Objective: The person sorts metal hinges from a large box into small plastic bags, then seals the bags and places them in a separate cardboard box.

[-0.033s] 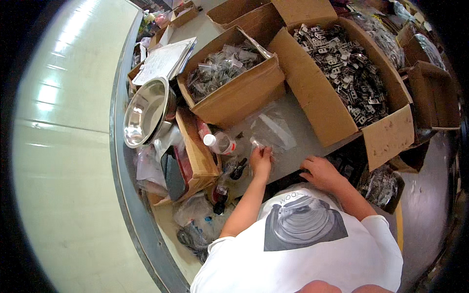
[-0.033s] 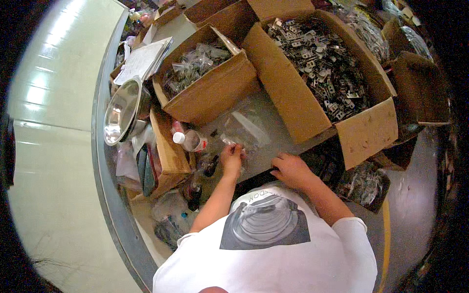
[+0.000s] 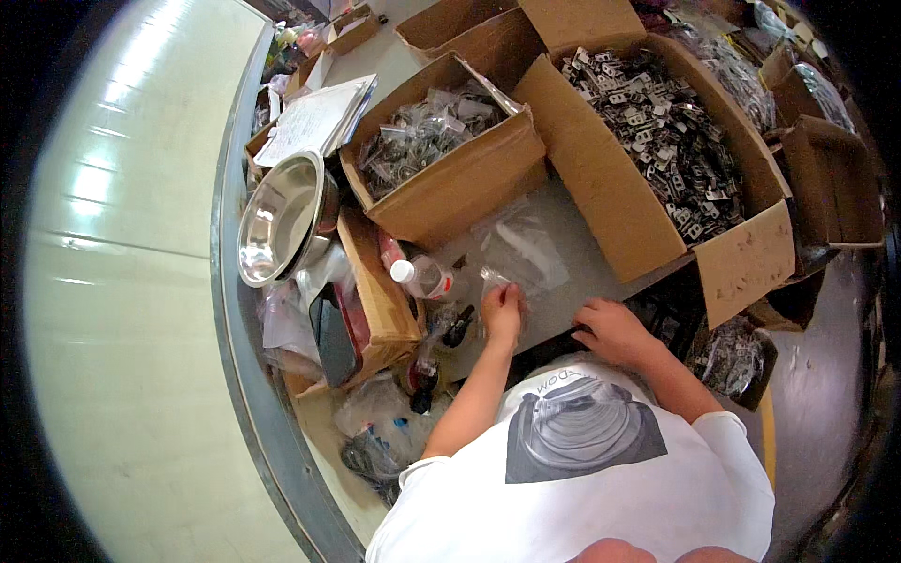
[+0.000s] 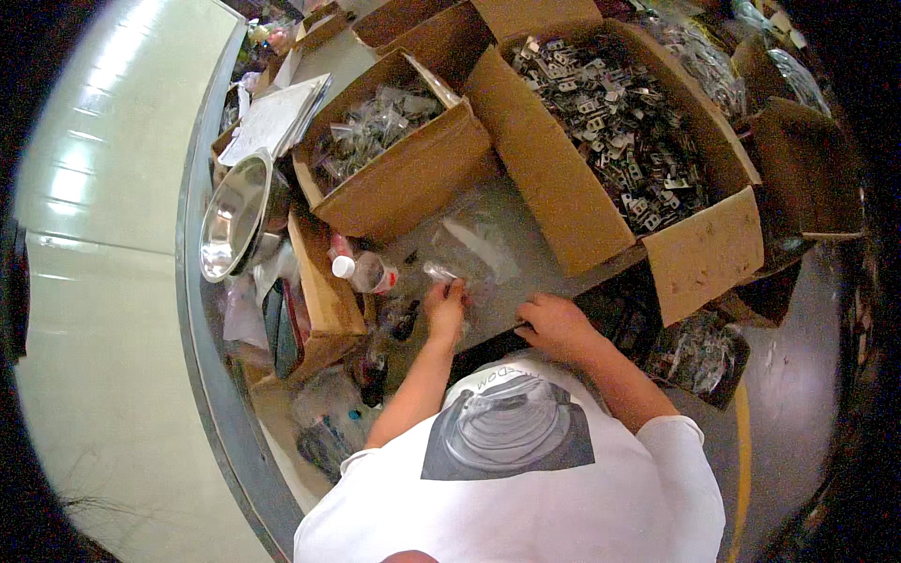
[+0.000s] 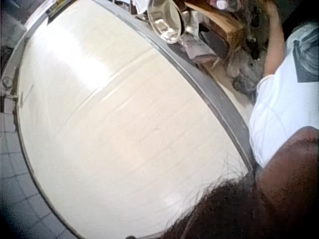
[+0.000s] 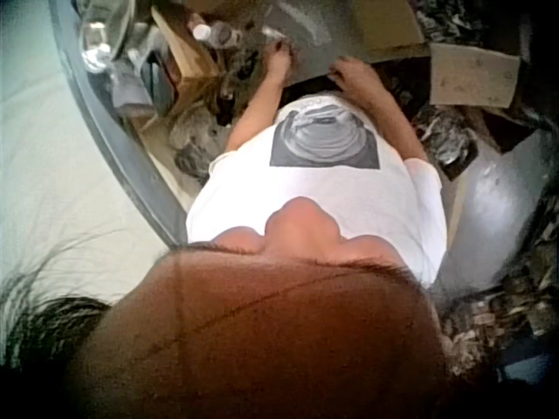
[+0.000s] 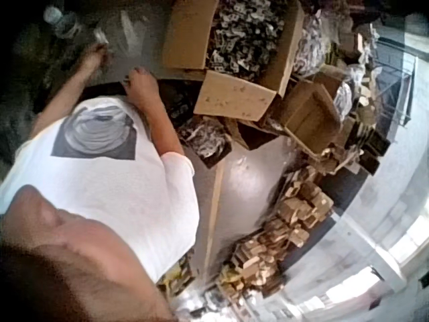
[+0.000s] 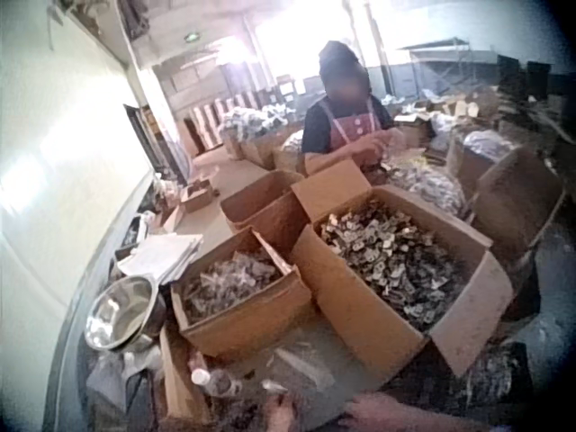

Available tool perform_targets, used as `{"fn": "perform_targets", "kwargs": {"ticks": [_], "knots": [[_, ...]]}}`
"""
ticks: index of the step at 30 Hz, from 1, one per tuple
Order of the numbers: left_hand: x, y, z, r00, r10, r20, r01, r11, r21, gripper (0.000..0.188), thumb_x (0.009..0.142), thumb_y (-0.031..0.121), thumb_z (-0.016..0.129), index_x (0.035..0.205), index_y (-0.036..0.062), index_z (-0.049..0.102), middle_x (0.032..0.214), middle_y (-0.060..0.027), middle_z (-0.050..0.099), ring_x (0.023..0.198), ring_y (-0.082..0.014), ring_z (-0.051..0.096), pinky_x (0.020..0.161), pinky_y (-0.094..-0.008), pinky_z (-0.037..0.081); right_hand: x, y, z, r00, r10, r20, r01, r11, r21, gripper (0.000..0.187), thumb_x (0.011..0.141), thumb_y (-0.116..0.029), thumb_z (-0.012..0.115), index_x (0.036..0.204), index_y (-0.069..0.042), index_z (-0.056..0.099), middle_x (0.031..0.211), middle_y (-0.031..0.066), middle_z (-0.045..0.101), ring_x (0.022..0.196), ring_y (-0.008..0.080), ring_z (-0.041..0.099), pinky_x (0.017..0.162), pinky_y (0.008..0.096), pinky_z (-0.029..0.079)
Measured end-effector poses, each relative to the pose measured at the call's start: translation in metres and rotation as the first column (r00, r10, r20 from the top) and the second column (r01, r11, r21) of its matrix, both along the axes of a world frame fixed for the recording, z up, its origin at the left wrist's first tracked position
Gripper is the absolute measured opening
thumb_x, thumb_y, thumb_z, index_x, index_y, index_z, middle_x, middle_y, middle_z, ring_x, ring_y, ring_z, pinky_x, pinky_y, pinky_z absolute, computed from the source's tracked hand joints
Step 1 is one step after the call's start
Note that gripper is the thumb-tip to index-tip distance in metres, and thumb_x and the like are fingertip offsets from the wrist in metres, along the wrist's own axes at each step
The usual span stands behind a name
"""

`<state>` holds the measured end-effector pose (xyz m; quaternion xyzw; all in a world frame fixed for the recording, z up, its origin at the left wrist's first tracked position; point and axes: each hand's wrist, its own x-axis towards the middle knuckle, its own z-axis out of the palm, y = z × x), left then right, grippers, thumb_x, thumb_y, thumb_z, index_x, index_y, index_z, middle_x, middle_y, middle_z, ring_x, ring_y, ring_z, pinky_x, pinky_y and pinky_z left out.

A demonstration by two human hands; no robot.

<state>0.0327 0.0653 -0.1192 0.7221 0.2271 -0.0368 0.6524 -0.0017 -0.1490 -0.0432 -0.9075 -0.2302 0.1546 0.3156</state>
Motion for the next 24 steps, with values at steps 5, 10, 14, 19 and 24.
{"fn": "perform_targets", "kwargs": {"ticks": [5, 10, 14, 19, 24], "knots": [[-0.025, -0.006, 0.029, 0.969, -0.215, -0.126, 0.187, 0.962, -0.200, 0.019, 0.088, 0.011, 0.061, 0.102, -0.0001, 0.066, 0.078, -0.0024, 0.062, 0.062, -0.0089, 0.050, 0.056, -0.0231, 0.039, 0.007, 0.013, 0.000, 0.983, -0.043, 0.178, 0.009, 0.982, 0.187, 0.025, 0.072, -0.016, 0.071, 0.092, -0.005, 0.061, 0.093, 0.0137, 0.059, 0.090, 0.0345, 0.057, 0.076, 0.0427, 0.047], [-0.043, -0.031, 0.058, 0.982, -0.185, 0.033, 0.185, 0.926, -0.329, 0.013, 0.087, 0.011, 0.065, 0.089, -0.0014, 0.067, 0.072, -0.0006, 0.061, 0.060, -0.0075, 0.049, 0.055, -0.0232, 0.039, 0.004, 0.020, 0.017, 0.948, -0.175, 0.265, 0.081, 0.940, 0.330, 0.029, 0.068, -0.018, 0.074, 0.090, -0.007, 0.060, 0.094, 0.0136, 0.060, 0.089, 0.0340, 0.058, 0.076, 0.0428, 0.046], [-0.045, -0.028, 0.062, 0.973, -0.191, 0.131, 0.226, 0.904, -0.364, 0.014, 0.084, 0.012, 0.069, 0.079, -0.0004, 0.065, 0.069, -0.0003, 0.060, 0.061, -0.0074, 0.051, 0.055, -0.0227, 0.040, 0.002, 0.019, 0.026, 0.915, -0.246, 0.319, 0.126, 0.927, 0.355, 0.028, 0.066, -0.016, 0.075, 0.089, -0.009, 0.060, 0.092, 0.0105, 0.063, 0.089, 0.0301, 0.060, 0.079, 0.0422, 0.044], [-0.045, -0.032, 0.075, 0.931, -0.294, 0.217, 0.318, 0.944, -0.086, 0.018, 0.084, 0.014, 0.070, 0.076, -0.0009, 0.065, 0.068, -0.0009, 0.061, 0.061, -0.0087, 0.054, 0.055, -0.0234, 0.041, -0.005, 0.020, 0.033, 0.933, -0.285, 0.221, 0.186, 0.905, 0.382, 0.022, 0.069, -0.014, 0.072, 0.087, -0.011, 0.060, 0.087, 0.0078, 0.065, 0.084, 0.0283, 0.061, 0.078, 0.0415, 0.044], [-0.042, -0.039, 0.075, 0.812, -0.431, 0.393, 0.320, 0.892, 0.318, 0.018, 0.080, 0.014, 0.071, 0.074, -0.0018, 0.065, 0.063, -0.0076, 0.062, 0.055, -0.0122, 0.053, 0.052, -0.0277, 0.042, -0.005, 0.015, 0.020, 0.918, -0.349, 0.190, 0.258, 0.888, 0.380, 0.012, 0.071, -0.002, 0.064, 0.081, -0.007, 0.059, 0.077, 0.0084, 0.062, 0.073, 0.0302, 0.059, 0.073, 0.0386, 0.044]]}}
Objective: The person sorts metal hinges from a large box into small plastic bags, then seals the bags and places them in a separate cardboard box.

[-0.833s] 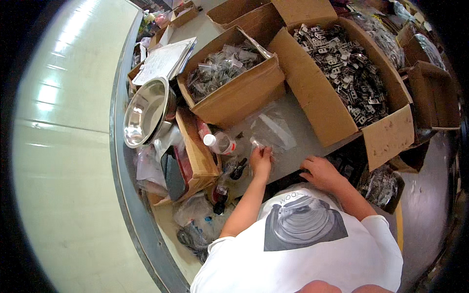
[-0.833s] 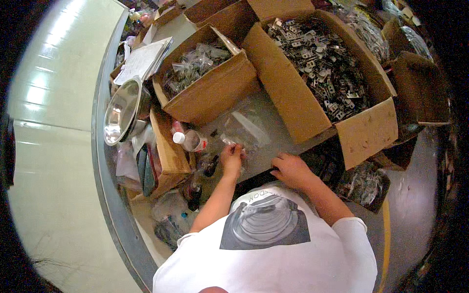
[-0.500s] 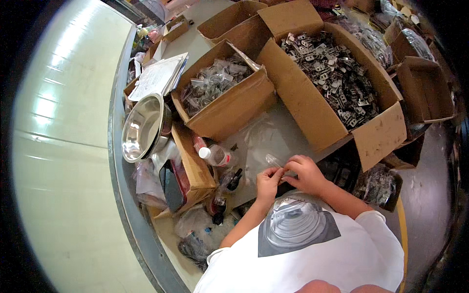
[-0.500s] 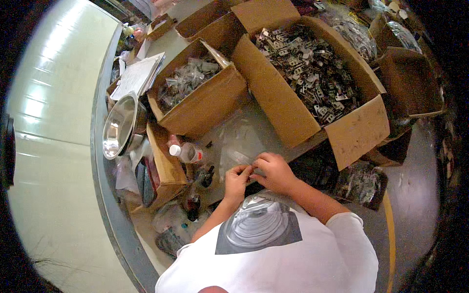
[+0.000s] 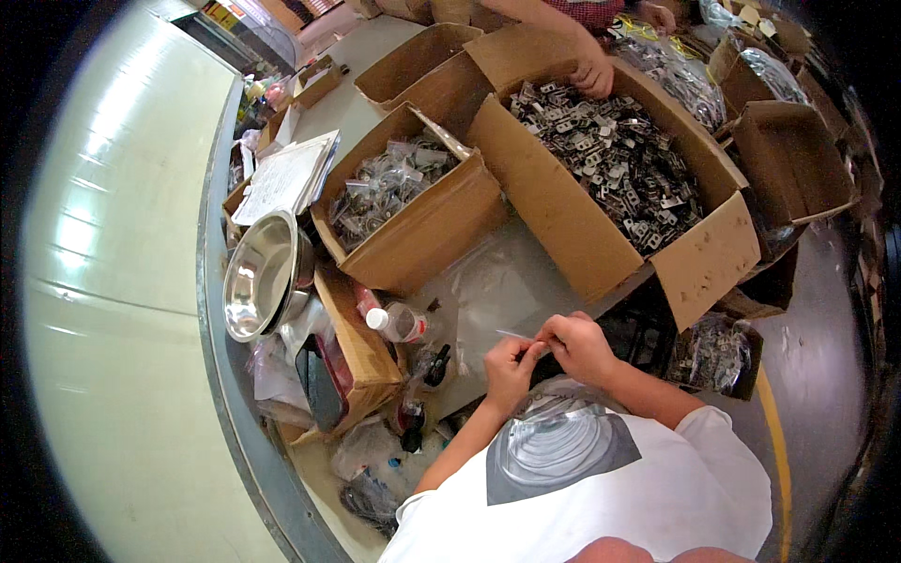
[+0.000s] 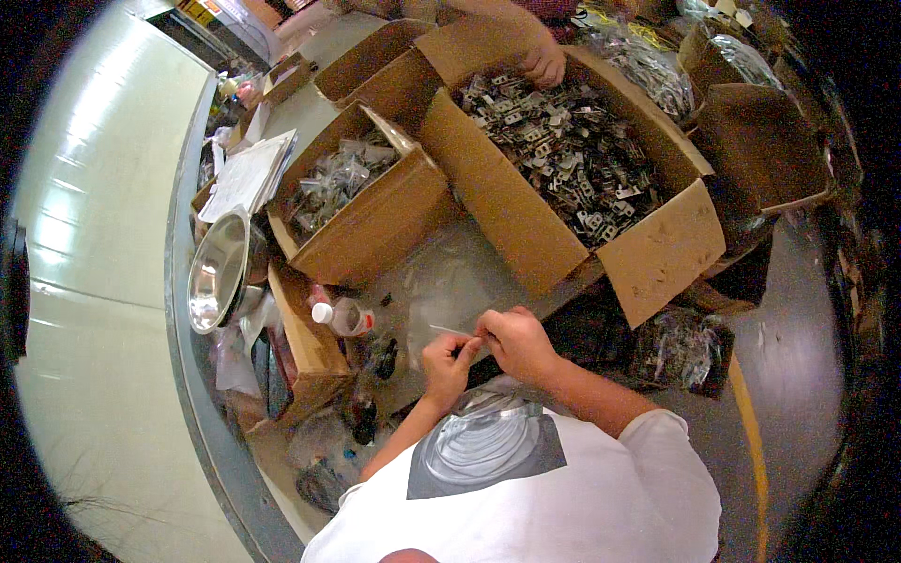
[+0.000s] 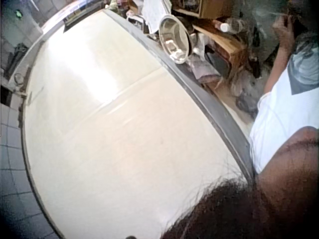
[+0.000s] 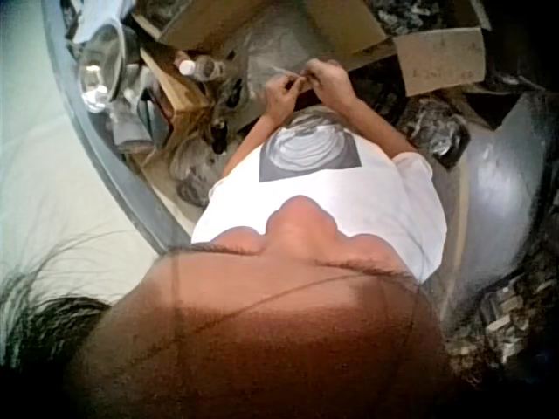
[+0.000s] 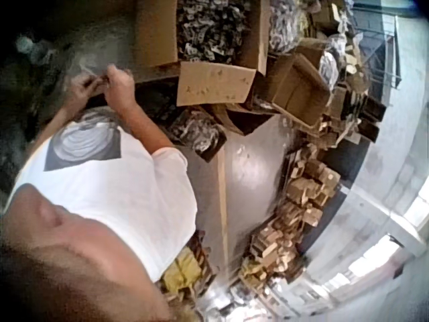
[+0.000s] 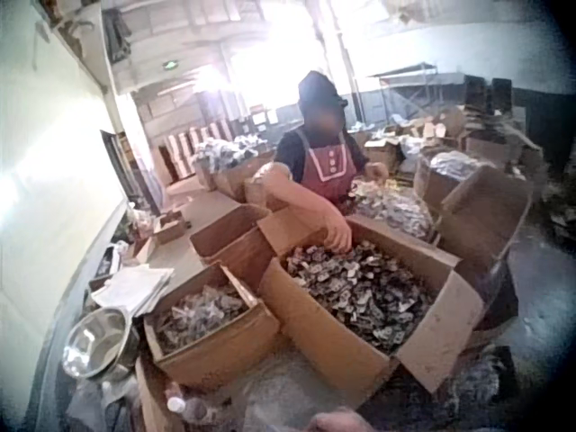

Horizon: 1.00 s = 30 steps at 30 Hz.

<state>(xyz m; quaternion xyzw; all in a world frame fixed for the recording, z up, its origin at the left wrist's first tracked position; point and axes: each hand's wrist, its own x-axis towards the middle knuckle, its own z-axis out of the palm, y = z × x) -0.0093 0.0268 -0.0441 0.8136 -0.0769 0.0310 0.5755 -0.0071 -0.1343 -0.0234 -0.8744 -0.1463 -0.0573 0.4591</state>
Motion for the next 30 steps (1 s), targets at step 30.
{"fn": "perform_targets", "kwargs": {"ticks": [30], "knots": [[0.045, 0.046, 0.042, 0.999, -0.034, 0.013, 0.034, 0.999, -0.008, 0.033, 0.071, -0.016, 0.042, 0.090, -0.0022, 0.066, 0.109, -0.0161, 0.063, 0.083, -0.0221, 0.063, 0.068, -0.0283, 0.054, 0.176, -0.244, 0.044, 0.806, -0.551, -0.217, -0.035, 0.322, -0.946, 0.033, 0.081, -0.010, 0.061, 0.114, -0.010, 0.062, 0.132, 0.0150, 0.040, 0.122, 0.0357, 0.039, 0.096, 0.0523, 0.039]]}}
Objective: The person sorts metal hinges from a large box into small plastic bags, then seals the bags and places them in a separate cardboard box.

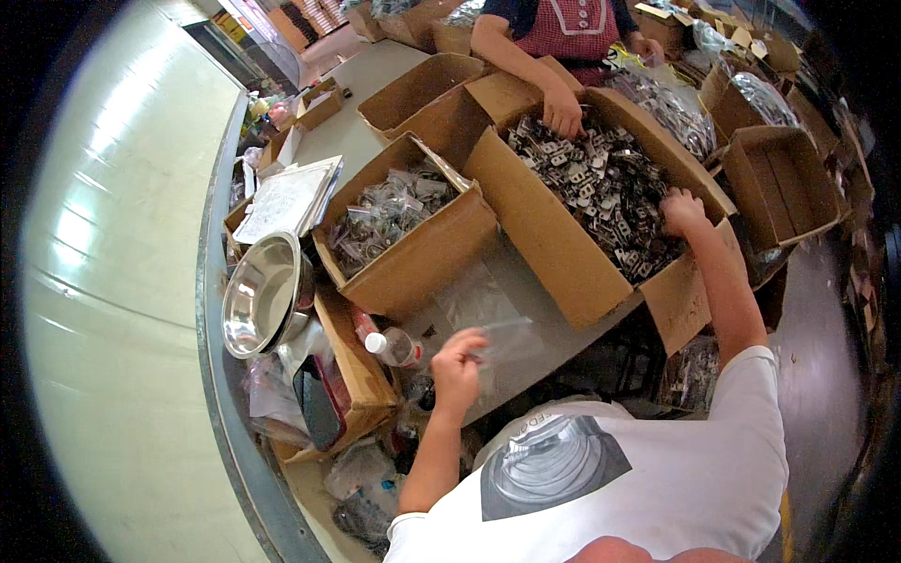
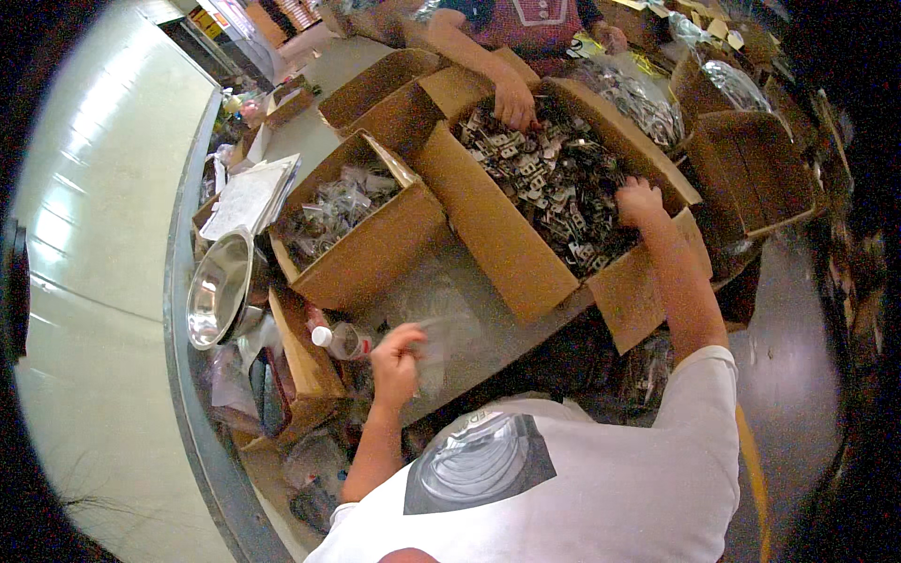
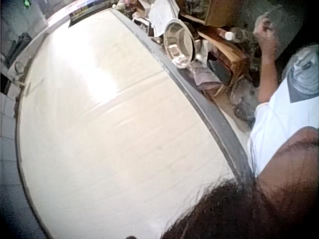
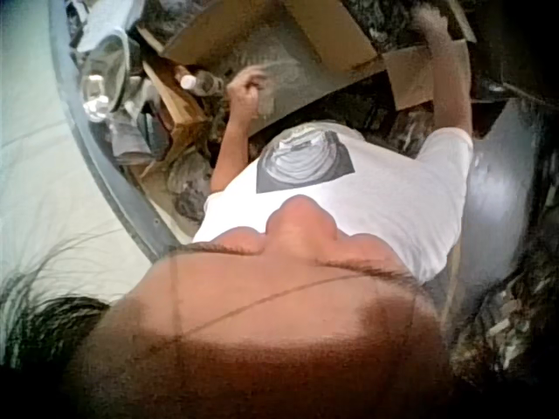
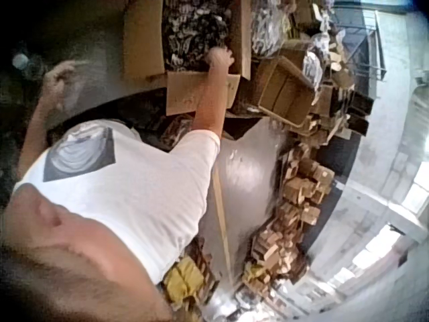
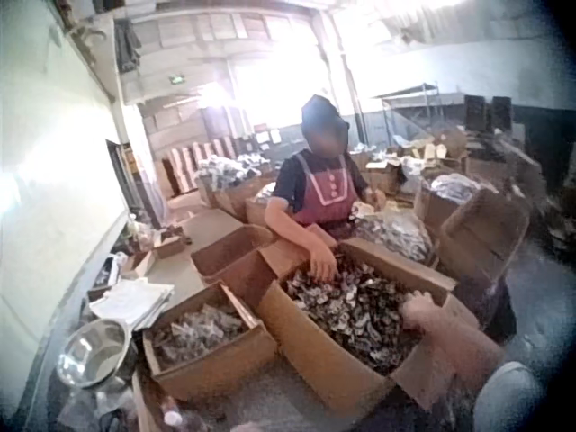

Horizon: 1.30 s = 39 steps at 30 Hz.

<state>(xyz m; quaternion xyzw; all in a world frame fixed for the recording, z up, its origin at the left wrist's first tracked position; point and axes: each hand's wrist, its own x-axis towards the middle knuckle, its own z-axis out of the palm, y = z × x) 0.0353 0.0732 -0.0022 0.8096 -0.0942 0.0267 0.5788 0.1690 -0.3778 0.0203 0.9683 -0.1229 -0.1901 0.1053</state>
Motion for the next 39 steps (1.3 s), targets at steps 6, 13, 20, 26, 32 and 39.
{"fn": "perform_targets", "kwargs": {"ticks": [6, 13, 20, 26, 32, 39], "knots": [[0.004, 0.002, -0.010, 0.708, 0.289, 0.644, -0.482, 0.864, 0.143, 0.034, 0.076, -0.013, 0.047, 0.104, -0.0044, 0.064, 0.113, -0.0159, 0.061, 0.096, -0.0301, 0.059, 0.079, -0.0381, 0.051, 0.014, -0.013, -0.024, 0.995, 0.081, -0.050, -0.084, 0.995, -0.053, 0.053, 0.067, -0.022, 0.080, 0.116, -0.013, 0.061, 0.134, 0.0116, 0.034, 0.126, 0.0363, 0.031, 0.099, 0.0524, 0.038], [-0.011, -0.015, -0.111, 0.942, 0.012, 0.336, -0.183, 0.857, 0.482, 0.039, 0.070, -0.008, 0.052, 0.106, -0.0009, 0.063, 0.114, -0.0134, 0.060, 0.104, -0.0337, 0.054, 0.092, -0.0405, 0.043, 0.006, -0.006, -0.017, 0.985, 0.169, -0.017, -0.169, 0.985, -0.017, 0.043, 0.072, -0.026, 0.078, 0.111, -0.014, 0.064, 0.144, 0.0090, 0.030, 0.134, 0.0314, 0.025, 0.104, 0.0518, 0.031], [-0.025, -0.012, -0.158, 0.992, -0.011, 0.123, -0.050, 0.873, 0.486, 0.041, 0.070, -0.007, 0.051, 0.109, -0.0015, 0.062, 0.116, -0.0144, 0.059, 0.108, -0.0345, 0.051, 0.096, -0.0391, 0.041, -0.001, 0.002, -0.004, 0.895, 0.383, 0.230, -0.404, 0.913, 0.054, 0.023, 0.071, -0.022, 0.074, 0.089, -0.008, 0.071, 0.120, 0.0061, 0.048, 0.120, 0.0273, 0.038, 0.099, 0.0471, 0.031], [-0.024, -0.011, -0.164, 0.998, 0.012, 0.067, -0.038, 0.914, 0.404, 0.043, 0.069, -0.008, 0.051, 0.111, -0.0003, 0.061, 0.119, -0.0152, 0.057, 0.110, -0.0347, 0.050, 0.098, -0.0392, 0.040, -0.022, 0.024, 0.014, 0.742, 0.340, 0.578, -0.481, 0.870, 0.107, 0.008, 0.077, -0.016, 0.068, 0.082, -0.009, 0.070, 0.116, 0.0044, 0.052, 0.115, 0.0278, 0.044, 0.097, 0.0448, 0.034], [-0.022, -0.013, -0.172, 0.994, 0.030, 0.107, -0.069, 0.922, 0.381, 0.046, 0.070, -0.006, 0.053, 0.115, 0.0005, 0.060, 0.121, -0.0159, 0.056, 0.114, -0.0346, 0.049, 0.100, -0.0380, 0.039, -0.083, 0.120, 0.045, 0.756, -0.184, 0.628, -0.550, 0.342, 0.762, 0.009, 0.074, -0.007, 0.070, 0.081, -0.004, 0.065, 0.112, 0.0096, 0.050, 0.110, 0.0265, 0.047, 0.095, 0.0384, 0.038], [-0.021, -0.020, -0.149, 0.982, 0.124, 0.140, -0.168, 0.917, 0.363, 0.052, 0.069, -0.008, 0.055, 0.121, -0.0018, 0.054, 0.128, -0.0166, 0.051, 0.117, -0.0352, 0.047, 0.101, -0.0397, 0.037, -0.142, 0.230, -0.047, 0.629, 0.399, 0.668, -0.761, 0.140, 0.634, 0.016, 0.067, -0.009, 0.074, 0.082, -0.007, 0.067, 0.111, 0.0106, 0.054, 0.109, 0.0313, 0.048, 0.092, 0.0387, 0.041]]}}
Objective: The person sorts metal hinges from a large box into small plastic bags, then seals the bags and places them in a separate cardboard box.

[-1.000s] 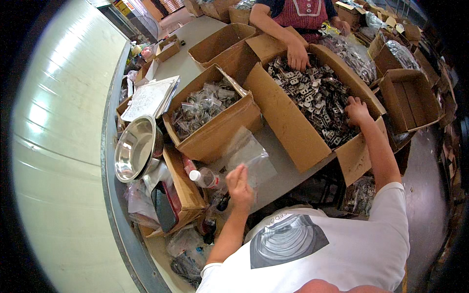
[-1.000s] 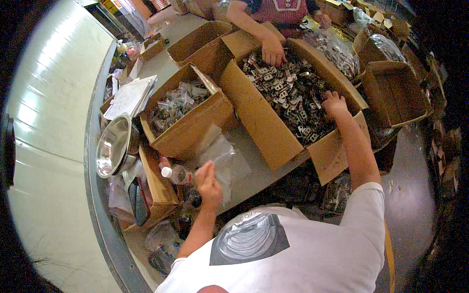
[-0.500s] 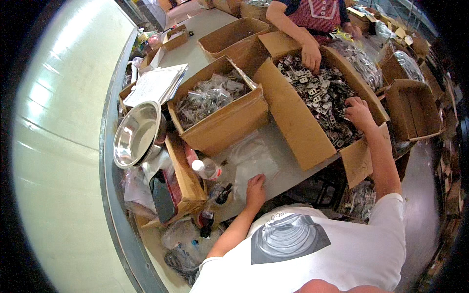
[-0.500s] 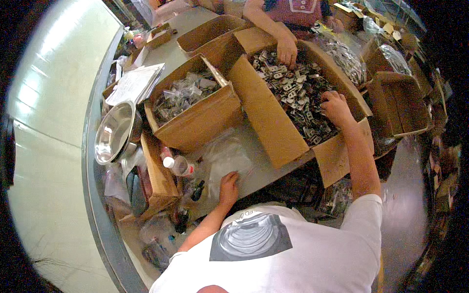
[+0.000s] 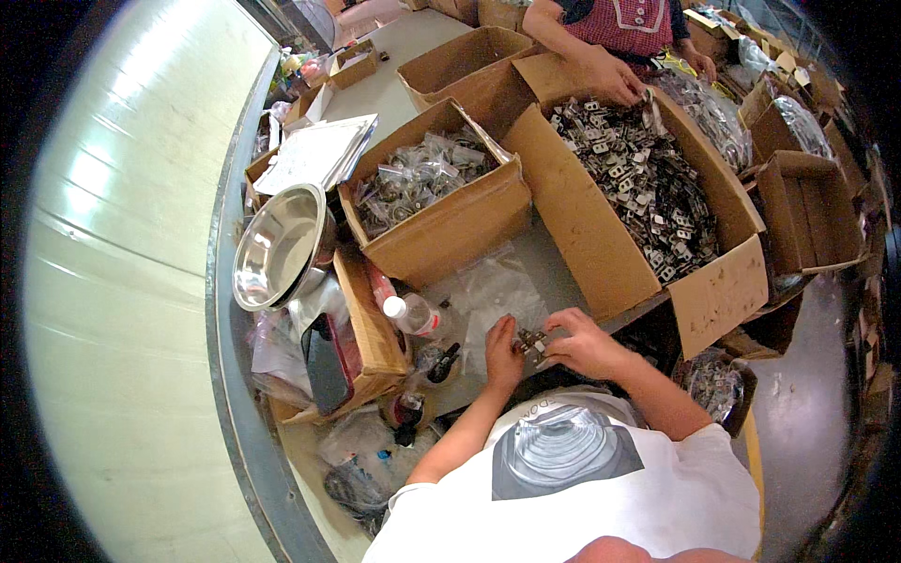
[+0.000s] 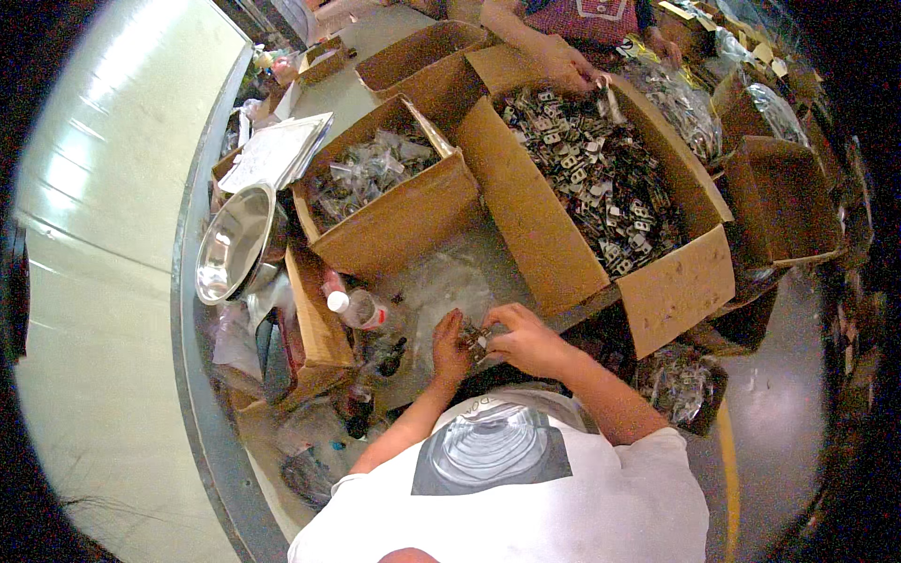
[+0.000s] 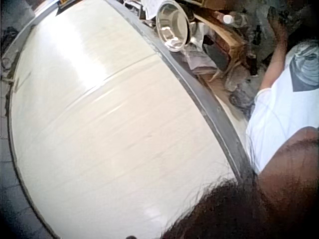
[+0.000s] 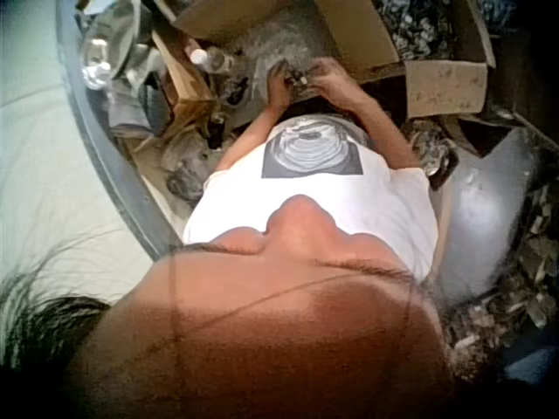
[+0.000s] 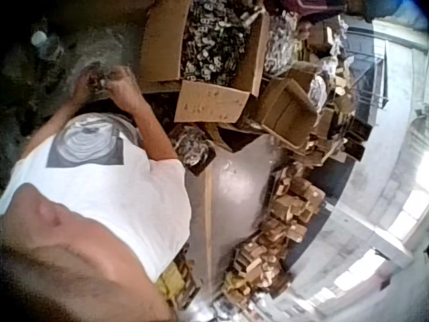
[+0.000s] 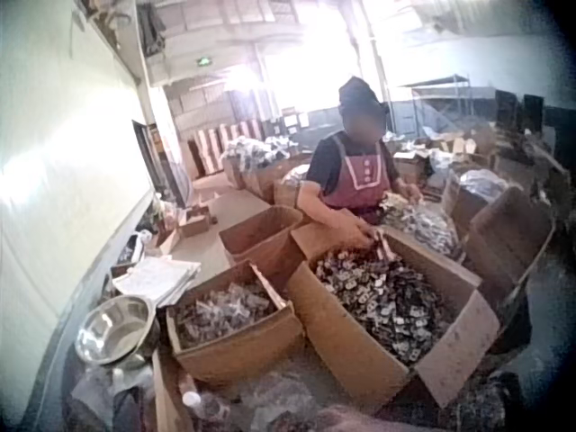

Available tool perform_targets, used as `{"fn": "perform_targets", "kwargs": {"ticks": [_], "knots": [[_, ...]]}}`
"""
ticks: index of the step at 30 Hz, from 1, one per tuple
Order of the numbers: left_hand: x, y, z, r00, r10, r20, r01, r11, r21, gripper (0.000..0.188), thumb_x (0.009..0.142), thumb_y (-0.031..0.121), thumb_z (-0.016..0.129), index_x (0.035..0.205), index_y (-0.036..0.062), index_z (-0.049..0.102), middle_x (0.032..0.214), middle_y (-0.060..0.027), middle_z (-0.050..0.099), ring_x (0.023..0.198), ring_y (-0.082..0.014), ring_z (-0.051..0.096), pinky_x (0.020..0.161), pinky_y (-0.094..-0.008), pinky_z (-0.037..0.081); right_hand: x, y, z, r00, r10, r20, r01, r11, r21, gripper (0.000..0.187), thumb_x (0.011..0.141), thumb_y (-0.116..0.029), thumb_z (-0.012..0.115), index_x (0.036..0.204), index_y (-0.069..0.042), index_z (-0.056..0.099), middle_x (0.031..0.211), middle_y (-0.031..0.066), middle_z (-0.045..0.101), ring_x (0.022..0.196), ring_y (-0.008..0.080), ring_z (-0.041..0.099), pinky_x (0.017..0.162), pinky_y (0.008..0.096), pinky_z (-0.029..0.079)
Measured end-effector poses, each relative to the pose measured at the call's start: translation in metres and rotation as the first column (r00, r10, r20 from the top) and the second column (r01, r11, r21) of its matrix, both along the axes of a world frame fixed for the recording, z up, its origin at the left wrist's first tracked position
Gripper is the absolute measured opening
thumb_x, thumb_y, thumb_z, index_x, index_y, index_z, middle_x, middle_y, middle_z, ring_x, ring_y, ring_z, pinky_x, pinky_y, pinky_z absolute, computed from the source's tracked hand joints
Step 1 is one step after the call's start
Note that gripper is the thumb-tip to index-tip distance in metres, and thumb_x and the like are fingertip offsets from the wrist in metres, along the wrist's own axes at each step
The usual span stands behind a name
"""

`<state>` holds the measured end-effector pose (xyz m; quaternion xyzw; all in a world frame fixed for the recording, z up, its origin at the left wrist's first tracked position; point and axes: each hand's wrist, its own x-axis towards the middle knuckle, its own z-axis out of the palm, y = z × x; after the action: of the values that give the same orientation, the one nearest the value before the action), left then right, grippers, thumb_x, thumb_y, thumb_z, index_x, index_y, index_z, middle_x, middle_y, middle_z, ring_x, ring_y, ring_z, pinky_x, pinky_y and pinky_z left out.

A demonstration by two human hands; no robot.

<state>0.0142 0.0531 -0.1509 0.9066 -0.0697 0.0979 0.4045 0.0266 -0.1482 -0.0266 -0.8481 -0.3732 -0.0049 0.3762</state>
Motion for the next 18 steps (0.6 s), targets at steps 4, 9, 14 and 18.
{"fn": "perform_targets", "kwargs": {"ticks": [4, 9, 14, 18], "knots": [[-0.004, -0.003, 0.014, 0.995, -0.052, 0.081, 0.048, 0.998, 0.048, 0.054, 0.068, -0.008, 0.057, 0.121, -0.0016, 0.052, 0.130, -0.0175, 0.049, 0.118, -0.0364, 0.046, 0.100, -0.0412, 0.037, -0.003, 0.020, -0.064, 0.984, -0.134, 0.113, 0.141, 0.989, -0.050, 0.014, 0.069, -0.013, 0.070, 0.082, -0.009, 0.067, 0.111, 0.0097, 0.054, 0.107, 0.0310, 0.048, 0.091, 0.0429, 0.039], [-0.005, -0.004, -0.001, 0.987, -0.123, 0.107, 0.125, 0.992, -0.005, 0.054, 0.068, -0.008, 0.058, 0.121, -0.0011, 0.053, 0.130, -0.0174, 0.049, 0.117, -0.0372, 0.045, 0.099, -0.0416, 0.038, 0.000, 0.044, -0.095, 0.909, -0.159, 0.385, 0.225, 0.966, -0.132, 0.013, 0.072, -0.020, 0.066, 0.082, -0.012, 0.067, 0.111, 0.0081, 0.054, 0.106, 0.0293, 0.047, 0.089, 0.0457, 0.036], [-0.003, 0.003, -0.002, 0.992, -0.060, 0.116, 0.057, 0.998, 0.023, 0.056, 0.068, -0.002, 0.063, 0.123, -0.0012, 0.052, 0.131, -0.0170, 0.048, 0.116, -0.0376, 0.044, 0.100, -0.0436, 0.036, 0.000, 0.033, -0.098, 0.935, -0.086, 0.343, 0.104, 0.994, -0.033, 0.021, 0.072, -0.024, 0.063, 0.091, -0.015, 0.067, 0.114, 0.0042, 0.054, 0.111, 0.0277, 0.044, 0.096, 0.0488, 0.033], [-0.011, 0.007, 0.006, 0.993, -0.102, 0.057, 0.091, 0.981, 0.171, 0.063, 0.068, 0.005, 0.064, 0.128, -0.0017, 0.047, 0.129, -0.0220, 0.048, 0.115, -0.0385, 0.045, 0.100, -0.0452, 0.033, -0.004, 0.022, -0.112, 0.884, -0.041, 0.466, 0.075, 0.996, -0.054, 0.020, 0.070, -0.023, 0.064, 0.089, -0.017, 0.068, 0.110, 0.0020, 0.054, 0.108, 0.0255, 0.044, 0.096, 0.0492, 0.032]]}}
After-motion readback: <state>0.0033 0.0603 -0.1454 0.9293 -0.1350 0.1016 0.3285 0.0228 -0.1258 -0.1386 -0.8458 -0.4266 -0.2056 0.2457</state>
